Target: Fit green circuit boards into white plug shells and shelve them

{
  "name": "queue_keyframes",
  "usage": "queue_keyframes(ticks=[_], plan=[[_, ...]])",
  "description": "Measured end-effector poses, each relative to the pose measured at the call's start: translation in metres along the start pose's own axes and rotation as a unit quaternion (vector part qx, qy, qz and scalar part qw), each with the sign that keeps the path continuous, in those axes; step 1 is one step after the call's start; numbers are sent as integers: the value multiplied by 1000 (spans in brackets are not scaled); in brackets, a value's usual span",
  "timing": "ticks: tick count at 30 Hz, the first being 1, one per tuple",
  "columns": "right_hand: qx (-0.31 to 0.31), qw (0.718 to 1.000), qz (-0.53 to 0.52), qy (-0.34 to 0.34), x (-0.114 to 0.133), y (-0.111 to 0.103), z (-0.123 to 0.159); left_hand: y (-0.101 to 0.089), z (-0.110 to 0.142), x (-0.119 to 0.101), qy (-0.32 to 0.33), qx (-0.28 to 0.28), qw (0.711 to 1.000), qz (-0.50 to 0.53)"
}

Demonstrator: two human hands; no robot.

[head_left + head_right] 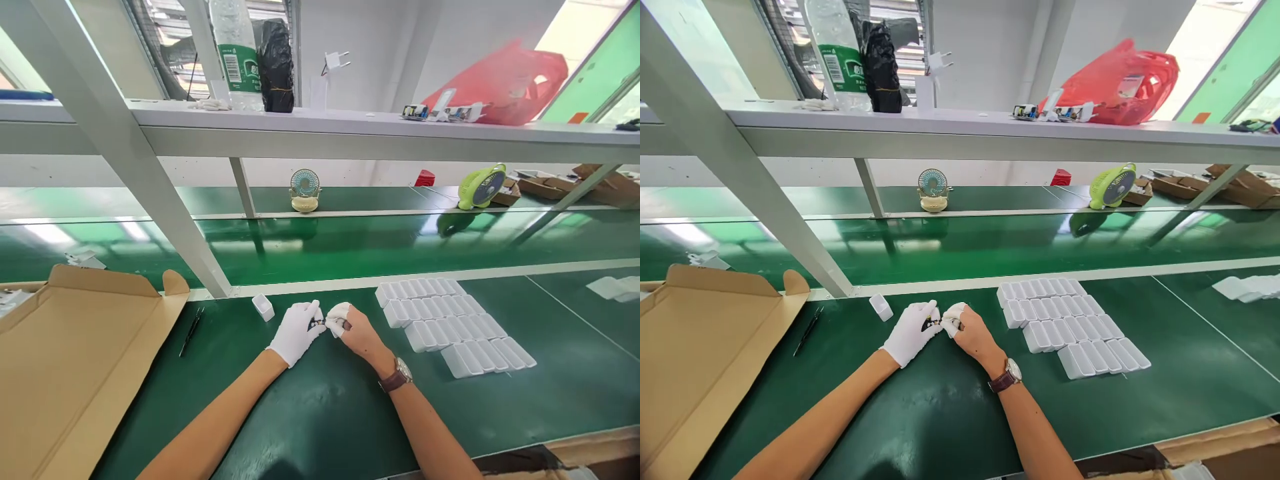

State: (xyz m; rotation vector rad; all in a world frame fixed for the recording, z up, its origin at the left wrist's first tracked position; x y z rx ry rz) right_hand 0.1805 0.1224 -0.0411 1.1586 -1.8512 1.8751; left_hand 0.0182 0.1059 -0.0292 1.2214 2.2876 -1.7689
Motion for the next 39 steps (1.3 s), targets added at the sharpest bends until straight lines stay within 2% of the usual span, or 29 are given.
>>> queue_keyframes(ticks=[4, 7, 10, 14, 16, 20, 23, 26, 28, 30, 32, 34, 37, 39], plan=[[-26, 996, -82, -31, 9, -6, 4, -23, 4, -11, 9, -45, 999, 13], [-29, 991, -129, -34, 11, -8, 5, -26, 5, -13, 7, -57, 998, 23], [-31, 990, -133, -30, 7, -10, 3, -18, 9, -6, -3, -68, 996, 49], [0, 987, -138, -77, 6, -12, 1, -2, 18, 12, -44, -86, 991, 93], [15, 987, -132, -88, 5, -14, 2, 6, 19, 17, -46, -59, 994, 80], [34, 992, -73, -96, 7, -15, 7, 14, 17, 12, -24, 2, 999, -22], [51, 993, -34, -105, 9, -6, 11, 2, 12, 1, 12, -1, 998, -60], [43, 993, 10, -107, 8, 7, 12, -32, 7, -1, 42, -44, 995, -81], [37, 993, 39, -109, 6, 15, 10, -68, 11, 10, 4, -126, 986, -111], [39, 991, 62, -109, 4, 22, 6, -102, 25, 29, -73, -222, 964, -129], [47, 991, 73, -103, 2, 27, 3, -118, 43, 51, -151, -253, 949, -110], [55, 991, 72, -95, 1, 30, -1, -114, 61, 71, -209, -211, 953, -68], [59, 992, 63, -91, 2, 32, -2, -90, 81, 92, -270, -121, 955, -11], [61, 992, 57, -91, 4, 32, -2, -74, 86, 98, -292, -97, 951, 21]])
Point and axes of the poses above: each hand's wrist, its own z-axis away from the middle knuckle, its own y-axis out of the palm, x = y × z, the point moved 6 cm from there along -z, towards the middle knuckle, and after that the axes turned 14 degrees about y, right-handed, at the moved point
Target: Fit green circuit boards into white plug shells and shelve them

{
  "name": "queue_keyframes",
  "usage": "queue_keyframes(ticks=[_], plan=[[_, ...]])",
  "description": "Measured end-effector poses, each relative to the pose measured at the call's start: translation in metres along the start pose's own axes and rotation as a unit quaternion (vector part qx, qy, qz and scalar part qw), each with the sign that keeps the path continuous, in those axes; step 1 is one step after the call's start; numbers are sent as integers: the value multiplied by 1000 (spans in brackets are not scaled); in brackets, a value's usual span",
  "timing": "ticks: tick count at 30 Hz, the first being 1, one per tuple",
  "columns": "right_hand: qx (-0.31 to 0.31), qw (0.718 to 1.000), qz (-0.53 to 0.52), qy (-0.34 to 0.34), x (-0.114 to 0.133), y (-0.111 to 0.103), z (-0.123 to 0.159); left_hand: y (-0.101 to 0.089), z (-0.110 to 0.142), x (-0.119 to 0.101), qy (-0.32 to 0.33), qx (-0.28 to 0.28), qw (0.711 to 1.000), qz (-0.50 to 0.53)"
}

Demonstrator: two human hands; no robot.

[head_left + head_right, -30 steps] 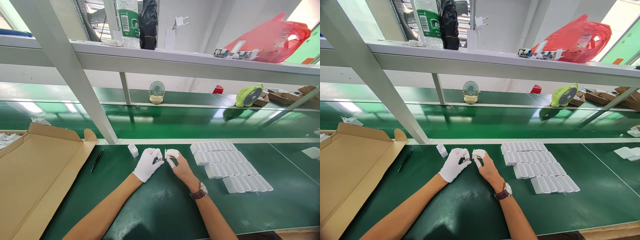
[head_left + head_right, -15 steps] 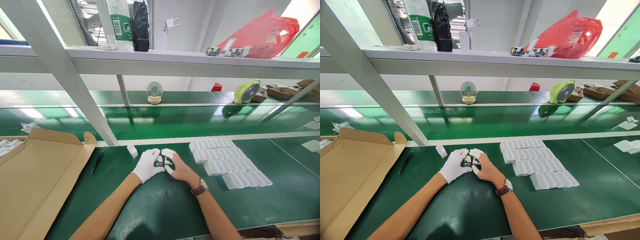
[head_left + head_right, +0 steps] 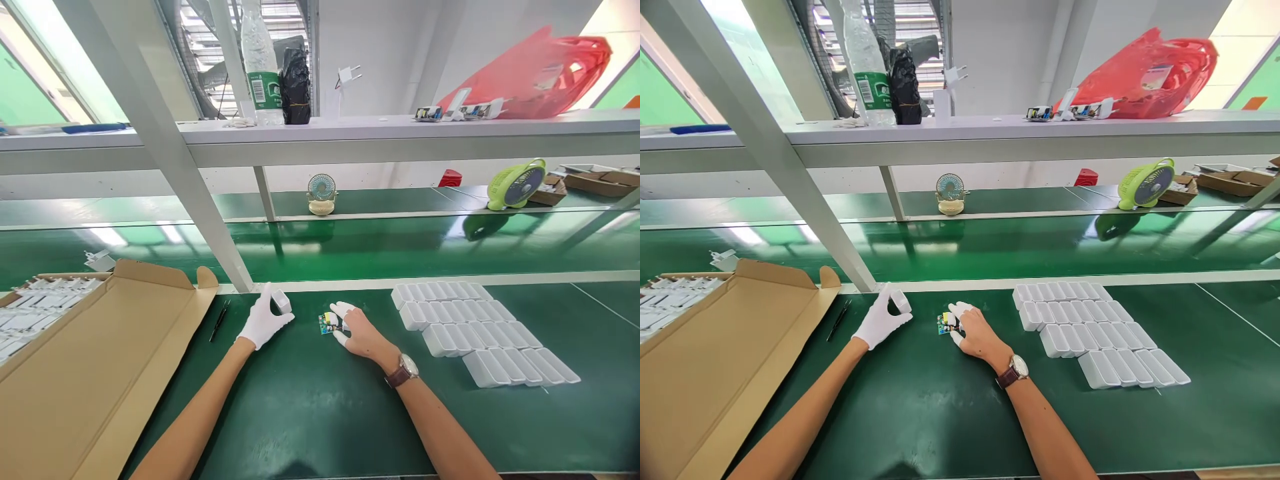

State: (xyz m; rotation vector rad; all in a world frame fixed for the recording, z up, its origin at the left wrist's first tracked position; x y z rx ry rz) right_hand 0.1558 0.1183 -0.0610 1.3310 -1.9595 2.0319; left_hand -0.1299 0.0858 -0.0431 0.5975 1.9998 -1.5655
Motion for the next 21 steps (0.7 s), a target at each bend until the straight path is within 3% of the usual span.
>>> queue_keyframes(ticks=[2, 8, 14, 21], plan=[[3, 1000, -5, -2, 3, -1, 0, 13, 0, -3, 11, 9, 999, 31], [-26, 999, -34, 31, 12, -23, -7, 41, 4, -43, 122, 16, 984, 129], [-60, 980, -181, 46, 23, -51, -6, 46, 24, -61, 198, 16, 971, 135], [-65, 978, -193, 38, 31, -33, 6, 52, 34, -57, 263, 36, 948, 173]])
Point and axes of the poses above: each hand's wrist, its own z-axis away from the middle knuckle, its own y-axis out of the palm, x = y × z, the point moved 6 cm from there along -z, towards the middle knuckle, and after that the axes turned 14 degrees about y, right-handed, at the moved point
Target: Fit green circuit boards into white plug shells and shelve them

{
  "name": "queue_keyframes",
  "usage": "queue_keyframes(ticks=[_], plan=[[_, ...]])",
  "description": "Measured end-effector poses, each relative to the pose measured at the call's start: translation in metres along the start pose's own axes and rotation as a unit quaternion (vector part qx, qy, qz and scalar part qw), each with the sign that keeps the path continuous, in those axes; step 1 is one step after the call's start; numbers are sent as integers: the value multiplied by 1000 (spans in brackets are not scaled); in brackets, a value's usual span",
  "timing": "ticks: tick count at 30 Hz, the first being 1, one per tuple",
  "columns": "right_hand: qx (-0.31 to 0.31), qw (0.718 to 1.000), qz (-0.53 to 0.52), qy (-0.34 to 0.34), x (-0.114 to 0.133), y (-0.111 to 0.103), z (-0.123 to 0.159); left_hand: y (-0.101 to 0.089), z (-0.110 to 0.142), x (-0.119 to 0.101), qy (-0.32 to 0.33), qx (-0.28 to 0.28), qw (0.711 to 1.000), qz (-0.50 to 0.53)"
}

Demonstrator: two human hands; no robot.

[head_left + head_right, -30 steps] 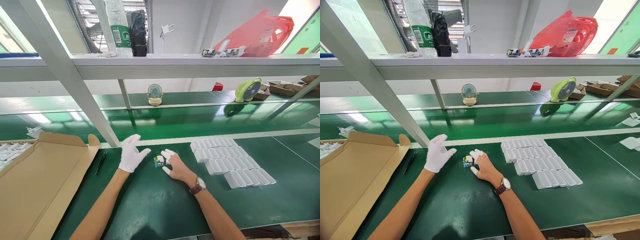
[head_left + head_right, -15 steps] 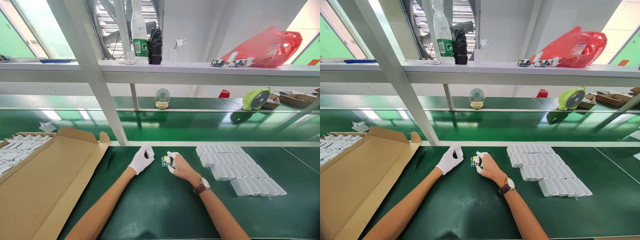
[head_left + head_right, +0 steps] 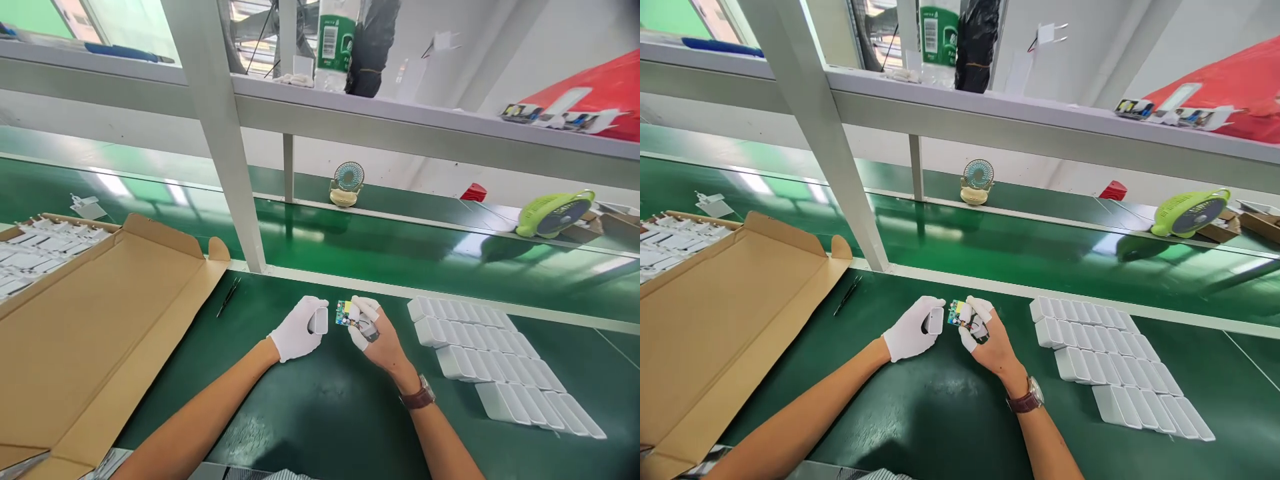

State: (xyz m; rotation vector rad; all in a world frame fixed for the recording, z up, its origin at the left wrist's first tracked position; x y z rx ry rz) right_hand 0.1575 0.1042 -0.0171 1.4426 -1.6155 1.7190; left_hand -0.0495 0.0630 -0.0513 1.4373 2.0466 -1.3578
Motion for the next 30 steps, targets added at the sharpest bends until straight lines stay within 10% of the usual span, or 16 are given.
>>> queue_keyframes(ticks=[10, 30], plan=[[-33, 975, 154, -157, 19, 5, 22, 9, 3, 4, -24, 13, 1000, 9], [12, 971, 213, -109, 16, 13, 19, 14, 2, -2, 33, 61, 997, -11]])
Point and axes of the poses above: each hand's wrist, its own z-axis away from the middle knuckle, its own y-axis out of the palm, x = y × z, the point moved 6 cm from there along -z, towards the middle knuckle, and after that the axes turned 14 degrees about y, right-handed, at the moved point
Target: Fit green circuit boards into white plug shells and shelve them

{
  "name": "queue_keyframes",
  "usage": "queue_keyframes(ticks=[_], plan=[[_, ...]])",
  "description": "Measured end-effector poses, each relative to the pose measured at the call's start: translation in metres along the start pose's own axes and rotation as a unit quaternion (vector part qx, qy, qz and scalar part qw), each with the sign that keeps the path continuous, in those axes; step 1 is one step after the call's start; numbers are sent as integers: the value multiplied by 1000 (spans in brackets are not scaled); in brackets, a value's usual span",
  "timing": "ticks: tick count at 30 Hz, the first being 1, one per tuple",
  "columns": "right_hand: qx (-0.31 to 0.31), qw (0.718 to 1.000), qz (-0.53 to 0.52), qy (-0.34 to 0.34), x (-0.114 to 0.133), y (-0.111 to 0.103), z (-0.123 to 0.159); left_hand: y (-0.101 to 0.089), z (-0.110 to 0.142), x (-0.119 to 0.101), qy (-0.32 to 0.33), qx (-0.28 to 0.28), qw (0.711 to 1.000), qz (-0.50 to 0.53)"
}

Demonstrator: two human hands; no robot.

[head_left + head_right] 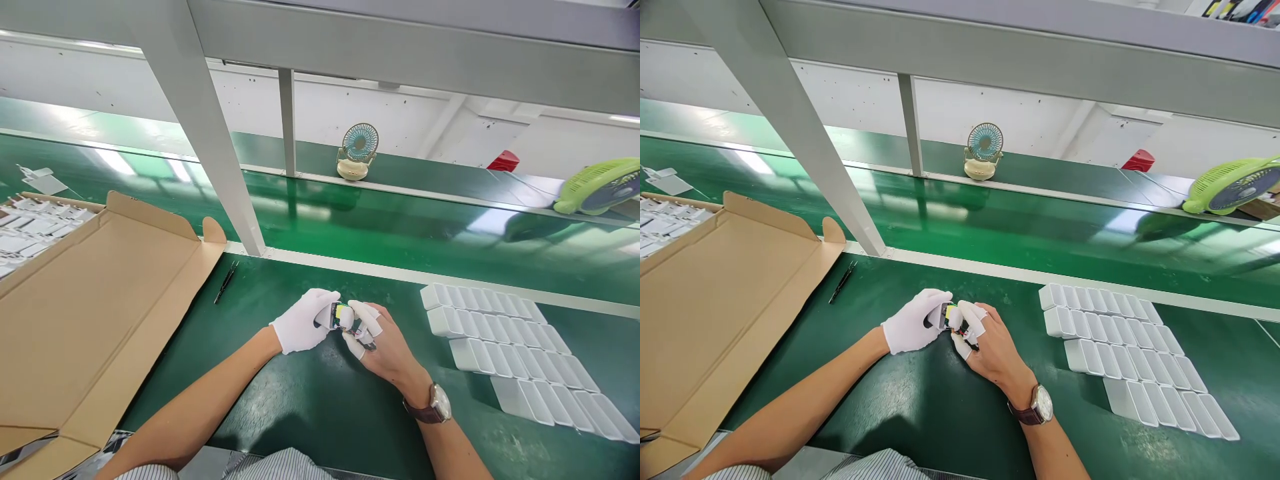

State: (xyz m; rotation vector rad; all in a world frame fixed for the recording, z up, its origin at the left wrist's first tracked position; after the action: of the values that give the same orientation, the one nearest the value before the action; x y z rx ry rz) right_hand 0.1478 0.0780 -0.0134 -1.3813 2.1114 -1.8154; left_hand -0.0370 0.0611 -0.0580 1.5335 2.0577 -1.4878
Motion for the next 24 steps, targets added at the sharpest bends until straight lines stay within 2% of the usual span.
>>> queue_keyframes(ticks=[7, 13, 24], plan=[[-2, 999, 28, -26, 8, -1, -2, 2, 1, 1, -2, 15, 1000, 1], [10, 999, 36, -24, 8, -2, -2, -1, -1, -3, -18, 18, 1000, 1], [1, 999, 35, -30, 10, -1, -1, 1, -1, -2, -5, 10, 1000, 1]])
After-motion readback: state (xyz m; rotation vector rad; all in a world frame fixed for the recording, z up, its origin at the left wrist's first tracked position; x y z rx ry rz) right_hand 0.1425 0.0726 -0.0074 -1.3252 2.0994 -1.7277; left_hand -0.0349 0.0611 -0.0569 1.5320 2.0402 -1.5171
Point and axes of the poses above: each hand's wrist, its own z-axis away from the middle knuckle, its own y-axis out of the palm, x = y × z, the point moved 6 cm from there along -z, towards the middle knuckle, and after that the axes turned 14 degrees about y, right-handed, at the moved point
